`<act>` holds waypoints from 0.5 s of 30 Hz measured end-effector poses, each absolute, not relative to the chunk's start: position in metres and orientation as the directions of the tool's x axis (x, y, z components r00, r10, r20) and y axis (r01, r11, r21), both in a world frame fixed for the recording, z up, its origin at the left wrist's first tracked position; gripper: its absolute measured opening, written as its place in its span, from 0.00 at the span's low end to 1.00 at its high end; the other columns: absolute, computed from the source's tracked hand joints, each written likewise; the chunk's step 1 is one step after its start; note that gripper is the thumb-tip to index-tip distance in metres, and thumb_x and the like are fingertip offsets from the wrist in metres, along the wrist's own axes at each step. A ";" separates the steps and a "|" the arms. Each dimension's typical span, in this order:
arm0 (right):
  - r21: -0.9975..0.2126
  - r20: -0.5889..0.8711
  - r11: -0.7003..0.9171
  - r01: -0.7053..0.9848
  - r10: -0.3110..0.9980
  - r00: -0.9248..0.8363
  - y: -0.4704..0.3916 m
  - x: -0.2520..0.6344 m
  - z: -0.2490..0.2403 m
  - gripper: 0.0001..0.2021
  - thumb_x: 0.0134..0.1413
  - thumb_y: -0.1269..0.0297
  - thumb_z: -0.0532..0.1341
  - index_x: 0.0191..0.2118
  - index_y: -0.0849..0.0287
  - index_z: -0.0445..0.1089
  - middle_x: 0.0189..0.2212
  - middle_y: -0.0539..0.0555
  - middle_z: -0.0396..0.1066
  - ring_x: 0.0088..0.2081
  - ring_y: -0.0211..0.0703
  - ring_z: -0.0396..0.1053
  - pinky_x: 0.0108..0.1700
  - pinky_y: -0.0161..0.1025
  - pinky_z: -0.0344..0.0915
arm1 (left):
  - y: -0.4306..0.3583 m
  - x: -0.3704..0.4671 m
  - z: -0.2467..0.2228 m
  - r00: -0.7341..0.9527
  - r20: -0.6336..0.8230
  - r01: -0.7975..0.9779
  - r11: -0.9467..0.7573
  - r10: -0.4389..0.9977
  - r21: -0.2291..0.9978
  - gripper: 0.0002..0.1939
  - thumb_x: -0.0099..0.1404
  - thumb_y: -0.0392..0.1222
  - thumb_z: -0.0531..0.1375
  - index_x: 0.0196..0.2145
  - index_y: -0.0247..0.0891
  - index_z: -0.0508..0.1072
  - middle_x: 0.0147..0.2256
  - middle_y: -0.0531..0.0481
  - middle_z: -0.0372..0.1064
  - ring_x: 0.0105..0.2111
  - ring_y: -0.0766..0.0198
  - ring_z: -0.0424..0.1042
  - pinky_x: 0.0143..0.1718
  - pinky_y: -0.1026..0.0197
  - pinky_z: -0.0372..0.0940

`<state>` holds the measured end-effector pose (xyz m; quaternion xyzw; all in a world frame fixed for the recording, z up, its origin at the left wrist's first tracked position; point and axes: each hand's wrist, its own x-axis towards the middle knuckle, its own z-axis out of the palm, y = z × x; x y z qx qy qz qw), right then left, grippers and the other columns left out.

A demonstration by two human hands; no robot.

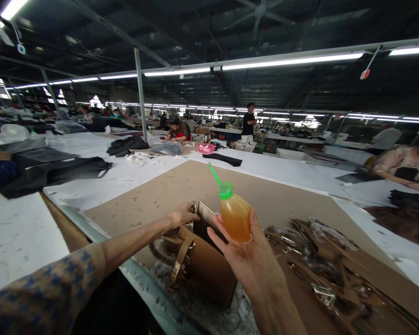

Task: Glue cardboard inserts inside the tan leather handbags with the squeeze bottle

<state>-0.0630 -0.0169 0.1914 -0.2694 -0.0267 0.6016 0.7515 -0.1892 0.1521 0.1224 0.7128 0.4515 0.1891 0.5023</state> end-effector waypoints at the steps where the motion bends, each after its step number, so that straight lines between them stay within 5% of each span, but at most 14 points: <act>1: -0.437 -0.283 0.135 -0.890 0.918 0.278 -0.017 -0.062 0.191 0.15 0.58 0.55 0.57 0.43 0.61 0.70 0.46 0.61 0.67 0.50 0.60 0.63 0.48 0.66 0.59 | 0.152 -0.193 0.120 0.532 -0.179 0.423 -0.077 0.828 0.903 0.08 0.45 0.36 0.64 0.24 0.34 0.68 0.22 0.52 0.65 0.34 0.58 0.68 0.33 0.62 0.63; 7: -0.467 -0.271 0.120 -0.876 0.924 0.271 -0.016 -0.062 0.190 0.17 0.56 0.52 0.58 0.39 0.62 0.71 0.40 0.62 0.70 0.51 0.57 0.62 0.50 0.63 0.59 | 0.157 -0.205 0.110 0.608 -0.166 0.222 0.035 0.776 0.974 0.12 0.51 0.40 0.61 0.34 0.31 0.71 0.27 0.49 0.69 0.27 0.66 0.68 0.29 0.65 0.63; 15: -0.469 -0.325 0.122 -0.875 0.897 0.299 -0.027 -0.058 0.193 0.17 0.57 0.51 0.57 0.37 0.62 0.71 0.37 0.61 0.70 0.49 0.52 0.65 0.49 0.54 0.64 | 0.159 -0.206 0.141 0.760 -0.082 -0.077 0.215 0.645 0.974 0.21 0.44 0.43 0.68 0.36 0.31 0.71 0.31 0.47 0.71 0.27 0.65 0.71 0.34 0.60 0.68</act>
